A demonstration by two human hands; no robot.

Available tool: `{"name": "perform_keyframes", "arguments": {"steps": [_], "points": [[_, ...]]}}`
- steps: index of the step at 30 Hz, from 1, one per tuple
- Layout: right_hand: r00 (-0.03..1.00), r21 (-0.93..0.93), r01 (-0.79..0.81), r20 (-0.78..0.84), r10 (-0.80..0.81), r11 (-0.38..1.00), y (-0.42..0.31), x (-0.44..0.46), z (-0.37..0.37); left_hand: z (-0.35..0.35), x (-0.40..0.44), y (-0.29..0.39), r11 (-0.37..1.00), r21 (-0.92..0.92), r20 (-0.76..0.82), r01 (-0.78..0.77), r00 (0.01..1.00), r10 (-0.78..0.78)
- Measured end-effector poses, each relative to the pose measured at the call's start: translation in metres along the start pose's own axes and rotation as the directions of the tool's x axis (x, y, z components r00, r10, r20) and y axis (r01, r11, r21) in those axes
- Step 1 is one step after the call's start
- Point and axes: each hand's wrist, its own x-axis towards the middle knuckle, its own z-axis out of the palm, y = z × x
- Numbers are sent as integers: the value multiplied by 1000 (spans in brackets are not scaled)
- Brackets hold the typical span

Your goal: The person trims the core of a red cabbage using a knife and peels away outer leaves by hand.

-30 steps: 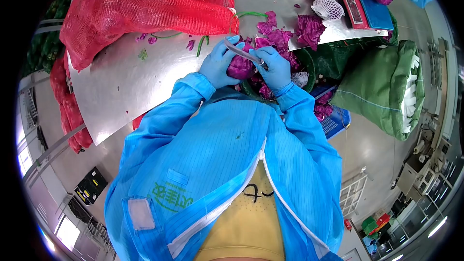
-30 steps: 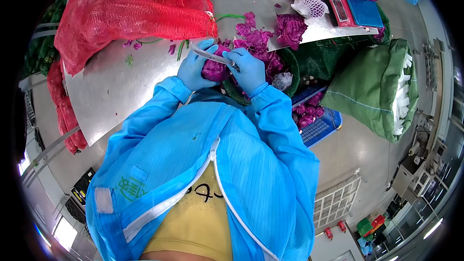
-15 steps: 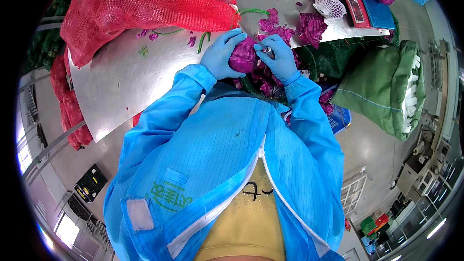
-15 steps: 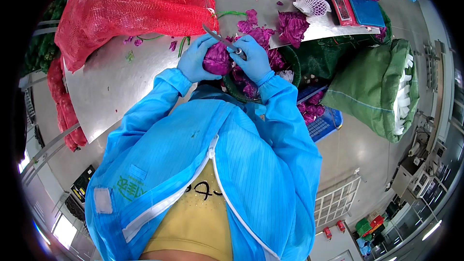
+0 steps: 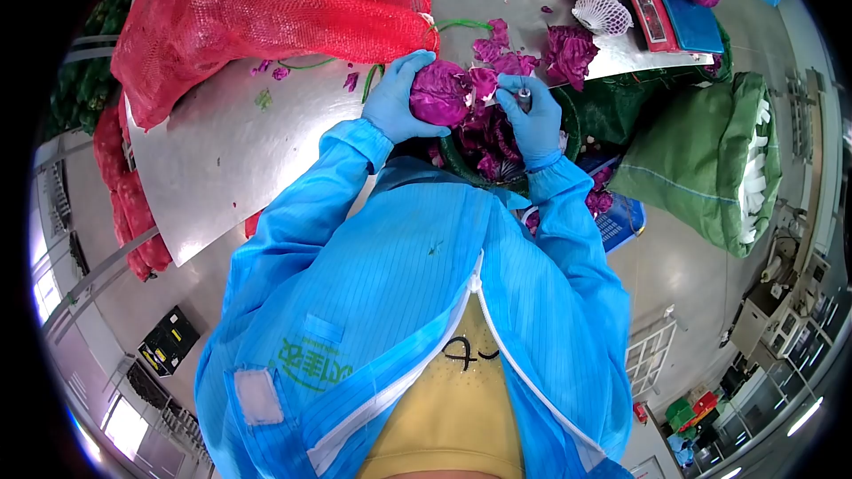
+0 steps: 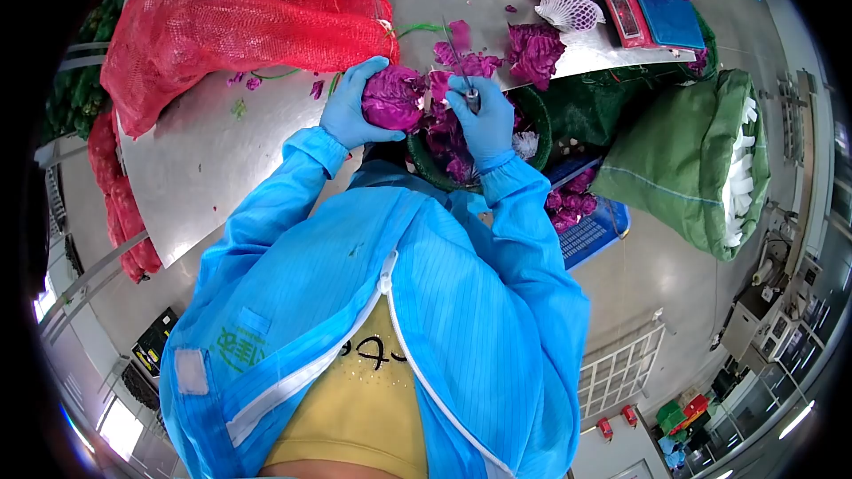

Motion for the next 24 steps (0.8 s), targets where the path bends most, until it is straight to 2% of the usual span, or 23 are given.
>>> {"name": "perform_keyframes", "arguments": {"steps": [1,2,3,5,6,7,9,14,16,19,24], "points": [[993,58,-114,-19,116,992,5,-4,-3,0,1,0,1000,-1,-2,0,1000,0],[964,95,-263,58,259,960,-2,-10,-6,0,1,-1,1000,-18,-5,-7,1000,7],[964,95,-263,59,259,960,0,-12,-7,0,1,-2,999,-34,-7,-14,1000,14],[982,-326,-108,111,151,939,4,-17,-9,-4,1,0,999,-45,-6,15,1000,-16],[991,-286,-35,116,71,958,1,-21,-10,-6,1,1,997,-57,-5,43,999,-43],[991,-285,-34,116,70,958,-2,-24,-12,-6,1,-1,998,-55,-5,42,999,-43],[972,-457,-70,170,164,886,-4,-28,-17,-5,0,-4,994,-96,-16,61,998,-63],[930,-449,-77,289,226,890,1,-34,-30,-7,1,-4,994,-101,0,47,999,-47],[940,-432,42,322,111,901,4,-35,-33,-7,1,-5,991,-119,8,64,998,-63],[925,-440,7,343,161,898,4,-36,-37,-7,1,-9,987,-142,9,72,997,-71],[922,-448,26,357,152,894,9,-36,-38,-7,1,-11,991,-125,10,45,999,-44]]}}
